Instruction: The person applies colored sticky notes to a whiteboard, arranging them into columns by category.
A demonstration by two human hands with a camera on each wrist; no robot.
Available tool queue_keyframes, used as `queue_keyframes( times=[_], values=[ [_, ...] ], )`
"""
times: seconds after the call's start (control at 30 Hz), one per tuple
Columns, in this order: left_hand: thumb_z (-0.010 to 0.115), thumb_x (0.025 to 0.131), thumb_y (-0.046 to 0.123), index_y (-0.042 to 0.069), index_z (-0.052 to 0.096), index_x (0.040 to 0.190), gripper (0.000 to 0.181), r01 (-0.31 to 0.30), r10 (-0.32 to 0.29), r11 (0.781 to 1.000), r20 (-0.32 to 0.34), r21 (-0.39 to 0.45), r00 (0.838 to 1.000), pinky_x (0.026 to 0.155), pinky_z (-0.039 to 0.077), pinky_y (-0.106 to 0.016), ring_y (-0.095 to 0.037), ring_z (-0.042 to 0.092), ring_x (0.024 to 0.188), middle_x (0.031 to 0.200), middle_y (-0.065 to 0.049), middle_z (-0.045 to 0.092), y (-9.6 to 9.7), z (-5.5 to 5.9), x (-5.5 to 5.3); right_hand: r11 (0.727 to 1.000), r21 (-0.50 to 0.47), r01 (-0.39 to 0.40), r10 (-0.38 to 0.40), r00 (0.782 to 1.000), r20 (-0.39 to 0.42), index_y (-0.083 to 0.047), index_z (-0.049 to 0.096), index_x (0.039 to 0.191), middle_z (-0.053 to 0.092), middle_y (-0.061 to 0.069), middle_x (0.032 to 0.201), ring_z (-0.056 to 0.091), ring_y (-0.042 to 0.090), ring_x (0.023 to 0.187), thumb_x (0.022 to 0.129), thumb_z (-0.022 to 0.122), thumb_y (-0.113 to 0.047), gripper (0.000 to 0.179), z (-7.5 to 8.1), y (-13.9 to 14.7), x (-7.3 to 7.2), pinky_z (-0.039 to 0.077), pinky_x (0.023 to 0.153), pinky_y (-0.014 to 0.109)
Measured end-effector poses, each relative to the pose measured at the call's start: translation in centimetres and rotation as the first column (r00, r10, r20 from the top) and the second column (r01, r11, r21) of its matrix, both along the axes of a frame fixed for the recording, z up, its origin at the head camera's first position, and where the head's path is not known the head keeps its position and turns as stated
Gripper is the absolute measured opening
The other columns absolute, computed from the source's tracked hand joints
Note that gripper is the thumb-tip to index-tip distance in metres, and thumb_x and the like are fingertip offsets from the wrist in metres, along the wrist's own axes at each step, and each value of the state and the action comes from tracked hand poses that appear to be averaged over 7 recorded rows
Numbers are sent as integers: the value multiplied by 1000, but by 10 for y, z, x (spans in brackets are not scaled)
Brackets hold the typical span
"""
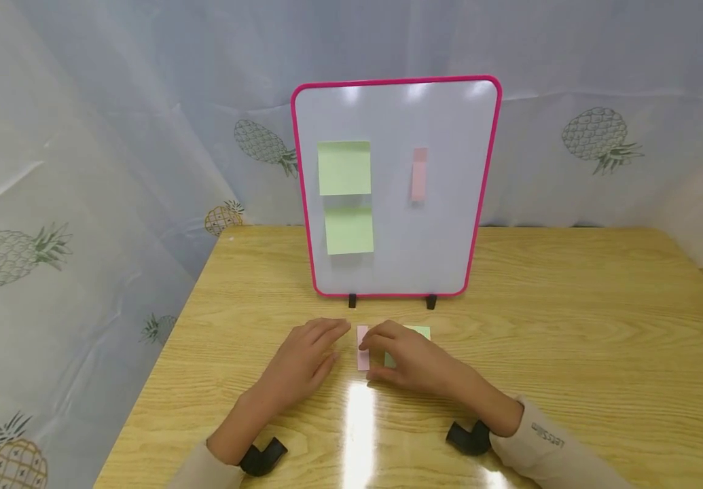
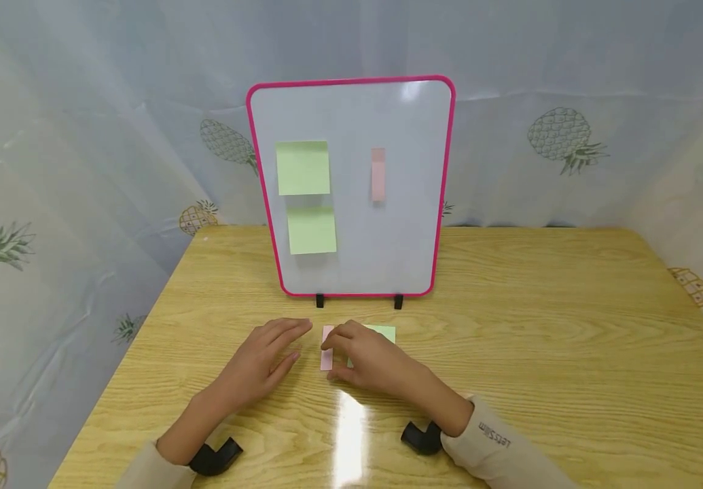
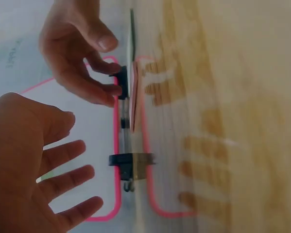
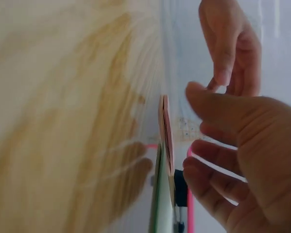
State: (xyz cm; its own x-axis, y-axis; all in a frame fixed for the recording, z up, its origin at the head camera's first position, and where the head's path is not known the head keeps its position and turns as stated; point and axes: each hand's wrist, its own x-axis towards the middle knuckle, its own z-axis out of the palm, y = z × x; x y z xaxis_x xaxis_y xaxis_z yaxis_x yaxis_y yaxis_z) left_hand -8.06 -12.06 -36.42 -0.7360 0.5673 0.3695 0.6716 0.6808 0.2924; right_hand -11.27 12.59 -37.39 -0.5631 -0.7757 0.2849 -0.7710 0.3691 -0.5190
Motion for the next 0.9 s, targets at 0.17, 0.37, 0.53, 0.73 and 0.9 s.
queue_keyframes(
  times=[0.17, 0.37, 0.53, 0.73, 0.9],
  values=[
    [68, 87, 10, 8, 57, 131, 46, 19, -19, 1000, 22, 6, 1000, 93, 45, -45, -23, 49, 122, 131, -3, 56, -1, -3, 3, 999, 39, 11, -12, 1000, 22, -8, 67, 108, 58, -1, 110, 55, 11, 96, 79, 79, -30, 38, -6, -4, 1, 49, 80, 21],
    [67, 87, 8, 8, 61, 125, 39, 81, -81, 996, 29, 28, 996, 93, 46, -43, -22, 51, 120, 129, -5, 58, -5, -8, 6, 998, 59, 25, -26, 1000, 17, -10, 70, 102, 59, -2, 107, 54, 11, 99, 81, 78, -29, 30, -10, -8, -1, 49, 81, 22],
    [63, 86, 5, 9, 61, 126, 40, 158, -160, 986, 45, 43, 986, 91, 46, -40, -20, 51, 119, 128, -3, 57, -9, -12, 9, 998, 59, 29, -29, 1000, -2, -12, 72, 96, 60, -3, 106, 55, 11, 100, 83, 76, -24, 18, -13, -9, -3, 49, 81, 22],
    [59, 86, 6, 10, 58, 127, 41, 233, -234, 972, 30, 36, 972, 96, 43, -40, -20, 50, 121, 130, -3, 56, -11, -15, 9, 1000, 22, 19, -18, 999, -35, -12, 73, 90, 61, -2, 104, 57, 11, 96, 85, 74, -22, 11, -13, -8, -5, 50, 79, 20],
    [58, 86, 7, 8, 59, 125, 40, 272, -273, 961, 11, 43, 962, 97, 43, -39, -21, 51, 119, 128, -4, 57, -12, -18, 10, 1000, 15, 21, -20, 999, -47, -11, 74, 89, 62, -1, 103, 58, 12, 96, 87, 71, -18, 7, -12, -8, -6, 50, 79, 21]
  ],
)
